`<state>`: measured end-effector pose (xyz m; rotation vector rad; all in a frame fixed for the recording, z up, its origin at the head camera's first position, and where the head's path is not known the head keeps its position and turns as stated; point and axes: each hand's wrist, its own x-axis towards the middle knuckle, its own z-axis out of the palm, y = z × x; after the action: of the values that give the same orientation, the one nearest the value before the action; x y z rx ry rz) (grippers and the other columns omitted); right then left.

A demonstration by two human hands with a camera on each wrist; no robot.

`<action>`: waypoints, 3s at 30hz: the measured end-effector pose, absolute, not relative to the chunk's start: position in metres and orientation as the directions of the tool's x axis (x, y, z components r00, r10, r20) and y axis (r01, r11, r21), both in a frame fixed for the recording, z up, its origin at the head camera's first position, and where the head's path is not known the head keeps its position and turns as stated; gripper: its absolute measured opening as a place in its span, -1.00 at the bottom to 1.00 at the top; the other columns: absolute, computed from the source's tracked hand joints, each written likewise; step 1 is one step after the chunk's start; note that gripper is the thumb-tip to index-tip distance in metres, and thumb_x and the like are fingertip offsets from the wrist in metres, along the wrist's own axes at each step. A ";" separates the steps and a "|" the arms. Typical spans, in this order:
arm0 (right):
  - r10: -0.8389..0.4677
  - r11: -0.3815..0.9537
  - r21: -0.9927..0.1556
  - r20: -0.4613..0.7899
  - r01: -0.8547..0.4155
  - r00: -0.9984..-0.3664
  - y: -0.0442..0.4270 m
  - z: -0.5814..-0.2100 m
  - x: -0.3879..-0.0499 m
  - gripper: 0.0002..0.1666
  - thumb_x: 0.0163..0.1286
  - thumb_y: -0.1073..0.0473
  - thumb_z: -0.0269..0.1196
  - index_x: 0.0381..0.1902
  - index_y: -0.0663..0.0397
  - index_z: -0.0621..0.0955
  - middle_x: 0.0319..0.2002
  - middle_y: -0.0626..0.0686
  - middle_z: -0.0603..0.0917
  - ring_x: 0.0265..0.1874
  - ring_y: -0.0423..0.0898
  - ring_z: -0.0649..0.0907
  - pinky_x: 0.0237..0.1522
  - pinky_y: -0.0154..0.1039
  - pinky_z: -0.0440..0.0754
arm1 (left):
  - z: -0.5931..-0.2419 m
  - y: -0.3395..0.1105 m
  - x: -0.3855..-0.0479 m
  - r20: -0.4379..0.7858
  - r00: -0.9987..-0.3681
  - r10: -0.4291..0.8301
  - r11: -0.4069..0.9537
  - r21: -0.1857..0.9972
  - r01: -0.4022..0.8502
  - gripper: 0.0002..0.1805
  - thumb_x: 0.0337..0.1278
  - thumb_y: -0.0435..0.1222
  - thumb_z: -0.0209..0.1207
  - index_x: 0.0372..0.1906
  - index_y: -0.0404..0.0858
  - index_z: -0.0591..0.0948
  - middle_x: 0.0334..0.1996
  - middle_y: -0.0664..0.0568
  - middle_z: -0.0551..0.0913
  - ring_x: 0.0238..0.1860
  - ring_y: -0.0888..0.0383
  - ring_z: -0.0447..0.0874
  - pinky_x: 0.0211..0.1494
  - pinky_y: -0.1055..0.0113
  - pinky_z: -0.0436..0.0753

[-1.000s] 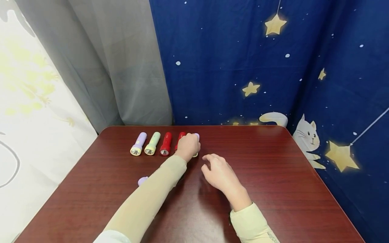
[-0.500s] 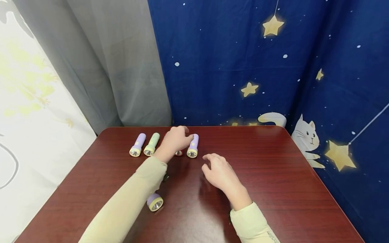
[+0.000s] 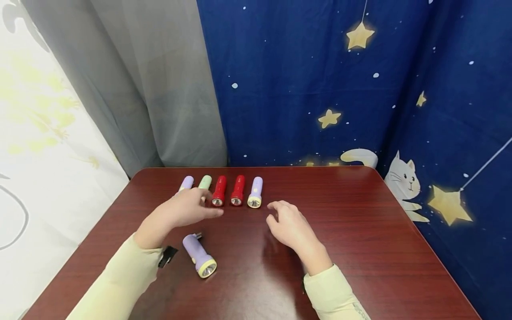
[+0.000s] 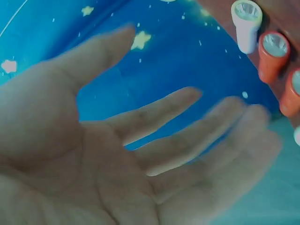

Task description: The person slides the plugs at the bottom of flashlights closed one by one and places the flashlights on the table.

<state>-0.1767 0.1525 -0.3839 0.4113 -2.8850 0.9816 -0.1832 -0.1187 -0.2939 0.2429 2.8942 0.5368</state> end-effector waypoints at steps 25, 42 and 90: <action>-0.214 0.760 -0.603 0.123 -0.244 -0.969 0.154 -0.380 -0.173 -0.57 0.49 0.18 0.19 0.25 0.17 0.67 0.18 0.16 0.74 0.01 0.02 0.76 0.15 0.04 0.73 | -0.376 -0.167 -0.187 -0.479 -0.877 0.022 0.860 0.457 -0.228 -0.58 0.27 -0.22 0.47 -0.09 -0.43 0.52 -0.23 -0.23 0.57 -0.52 -0.08 0.84 -0.41 0.15 0.83; -0.208 0.767 -0.599 0.105 -0.229 -0.972 0.156 -0.383 -0.169 -0.57 0.51 0.18 0.20 0.26 0.16 0.66 0.21 0.17 0.73 0.03 0.05 0.75 0.16 0.06 0.74 | -0.387 -0.171 -0.185 -0.385 -0.917 0.104 0.681 0.700 -0.216 -0.72 0.10 -0.36 0.49 -0.21 -0.38 0.60 -0.25 -0.20 0.71 -0.40 0.00 0.77 -0.33 0.11 0.85; -0.267 0.567 -0.680 0.382 -0.465 -0.885 0.127 -0.358 -0.152 -0.09 0.31 0.26 0.47 0.57 -0.02 0.38 0.15 0.16 0.78 -0.06 -0.02 0.82 0.07 0.02 0.81 | -0.324 -0.036 -0.167 0.498 -0.851 0.165 0.751 0.496 0.436 -0.67 0.15 -0.11 0.51 -0.16 -0.26 0.73 -0.30 -0.05 0.83 -0.31 0.04 0.81 -0.25 0.22 0.81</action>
<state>-0.1520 0.1273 -0.3581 0.6096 -2.5644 1.2167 -0.1665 -0.0361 -0.3243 0.6044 3.3377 1.1435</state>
